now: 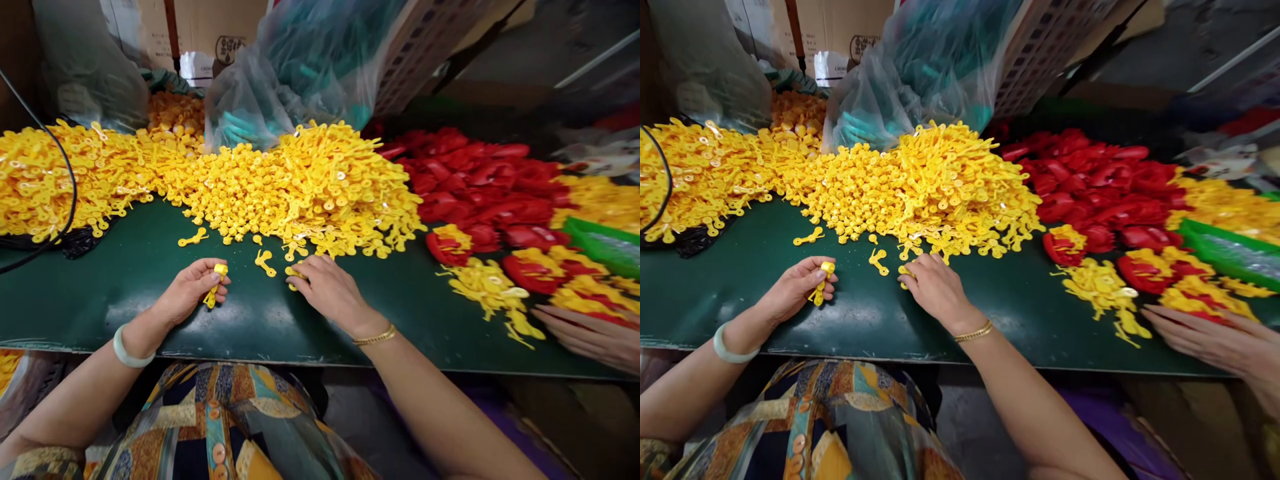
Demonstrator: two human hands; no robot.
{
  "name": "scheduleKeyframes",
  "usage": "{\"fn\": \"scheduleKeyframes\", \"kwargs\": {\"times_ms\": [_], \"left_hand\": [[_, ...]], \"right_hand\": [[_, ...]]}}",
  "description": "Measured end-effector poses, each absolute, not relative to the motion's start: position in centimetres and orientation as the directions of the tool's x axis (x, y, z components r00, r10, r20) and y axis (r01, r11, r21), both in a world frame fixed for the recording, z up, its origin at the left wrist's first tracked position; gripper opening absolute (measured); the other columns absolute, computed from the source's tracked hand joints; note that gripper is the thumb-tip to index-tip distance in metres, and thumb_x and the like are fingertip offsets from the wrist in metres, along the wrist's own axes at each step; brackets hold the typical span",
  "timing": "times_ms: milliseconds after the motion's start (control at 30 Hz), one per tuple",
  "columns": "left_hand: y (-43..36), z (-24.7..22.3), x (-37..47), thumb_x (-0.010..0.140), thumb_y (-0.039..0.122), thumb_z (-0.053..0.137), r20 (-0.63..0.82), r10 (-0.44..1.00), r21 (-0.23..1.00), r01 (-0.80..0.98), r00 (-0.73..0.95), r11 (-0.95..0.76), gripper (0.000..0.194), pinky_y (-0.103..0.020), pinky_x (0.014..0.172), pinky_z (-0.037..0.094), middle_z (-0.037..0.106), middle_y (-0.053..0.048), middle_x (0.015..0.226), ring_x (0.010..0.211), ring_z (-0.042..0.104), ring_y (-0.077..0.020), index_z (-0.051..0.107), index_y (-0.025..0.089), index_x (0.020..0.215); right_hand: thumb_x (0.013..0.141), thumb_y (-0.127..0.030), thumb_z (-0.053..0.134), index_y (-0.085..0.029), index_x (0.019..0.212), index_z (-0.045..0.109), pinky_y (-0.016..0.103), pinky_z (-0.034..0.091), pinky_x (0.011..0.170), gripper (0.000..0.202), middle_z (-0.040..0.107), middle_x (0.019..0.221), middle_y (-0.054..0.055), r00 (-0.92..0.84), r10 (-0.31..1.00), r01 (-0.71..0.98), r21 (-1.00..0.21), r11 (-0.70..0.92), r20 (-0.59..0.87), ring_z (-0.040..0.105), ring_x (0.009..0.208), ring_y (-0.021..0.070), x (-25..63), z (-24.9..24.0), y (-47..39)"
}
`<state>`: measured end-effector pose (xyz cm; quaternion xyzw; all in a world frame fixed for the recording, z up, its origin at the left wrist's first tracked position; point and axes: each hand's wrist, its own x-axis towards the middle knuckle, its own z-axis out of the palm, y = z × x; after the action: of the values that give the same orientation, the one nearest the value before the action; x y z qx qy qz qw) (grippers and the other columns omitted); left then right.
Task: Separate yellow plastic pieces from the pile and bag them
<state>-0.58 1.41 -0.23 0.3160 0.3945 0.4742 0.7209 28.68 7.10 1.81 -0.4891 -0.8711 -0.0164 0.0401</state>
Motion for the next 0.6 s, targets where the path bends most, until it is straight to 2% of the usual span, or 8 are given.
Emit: {"fn": "scheduleKeyframes", "kwargs": {"times_ms": [167,267,400,500,600], "left_hand": [[1.3,-0.5,-0.5,0.078,0.035,0.076,-0.257,0.930,0.849,-0.400,0.261,0.347,0.039,-0.028,0.066,0.056,0.070,-0.007,0.085,0.067,0.066,-0.0128,0.061,0.014,0.108],[1.4,-0.5,-0.7,0.079,0.035,0.075,-0.245,0.937,0.853,-0.403,0.248,0.330,0.041,-0.028,0.067,0.055,0.070,-0.007,0.085,0.067,0.065,-0.0126,0.061,0.014,0.111],[1.4,-0.4,-0.8,0.078,0.035,0.076,-0.256,0.925,0.846,-0.398,0.280,0.355,0.044,-0.028,0.067,0.054,0.070,-0.007,0.085,0.067,0.065,-0.0127,0.061,0.014,0.113],[1.4,-0.2,-0.8,0.076,0.036,0.078,-0.260,0.916,0.832,-0.410,0.307,0.374,0.044,-0.028,0.068,0.054,0.070,-0.007,0.085,0.067,0.066,-0.0132,0.062,0.014,0.110],[1.5,-0.2,-1.0,0.075,0.037,0.078,-0.262,0.916,0.832,-0.410,0.304,0.374,0.044,-0.029,0.069,0.053,0.071,-0.008,0.087,0.068,0.066,-0.0134,0.062,0.014,0.109]], "right_hand": [[0.091,-0.025,0.058,-0.019,0.085,0.068,0.034,0.042,0.081,0.014,0.066,0.088,0.007,-0.554,0.832,0.831,-0.035,0.555,0.030,0.057,0.088,0.0223,27.2,1.6,7.6],[0.090,-0.027,0.061,-0.020,0.085,0.069,0.033,0.042,0.077,0.011,0.067,0.087,0.005,-0.573,0.819,0.816,-0.101,0.569,-0.019,0.059,0.089,0.0216,26.6,2.1,7.6],[0.093,-0.031,0.058,-0.021,0.088,0.068,0.031,0.042,0.075,0.015,0.069,0.089,0.004,-0.592,0.805,0.784,-0.208,0.585,0.035,0.061,0.089,0.0197,25.7,2.0,7.1],[0.095,-0.030,0.054,-0.019,0.092,0.068,0.032,0.042,0.077,0.018,0.069,0.089,0.005,-0.637,0.765,0.745,-0.180,0.642,0.094,0.061,0.088,0.0205,25.0,1.6,6.6],[0.094,-0.032,0.056,-0.019,0.092,0.068,0.033,0.042,0.078,0.018,0.068,0.087,0.006,-0.658,0.748,0.738,-0.127,0.663,0.086,0.060,0.085,0.0215,24.6,1.5,6.0]]}}
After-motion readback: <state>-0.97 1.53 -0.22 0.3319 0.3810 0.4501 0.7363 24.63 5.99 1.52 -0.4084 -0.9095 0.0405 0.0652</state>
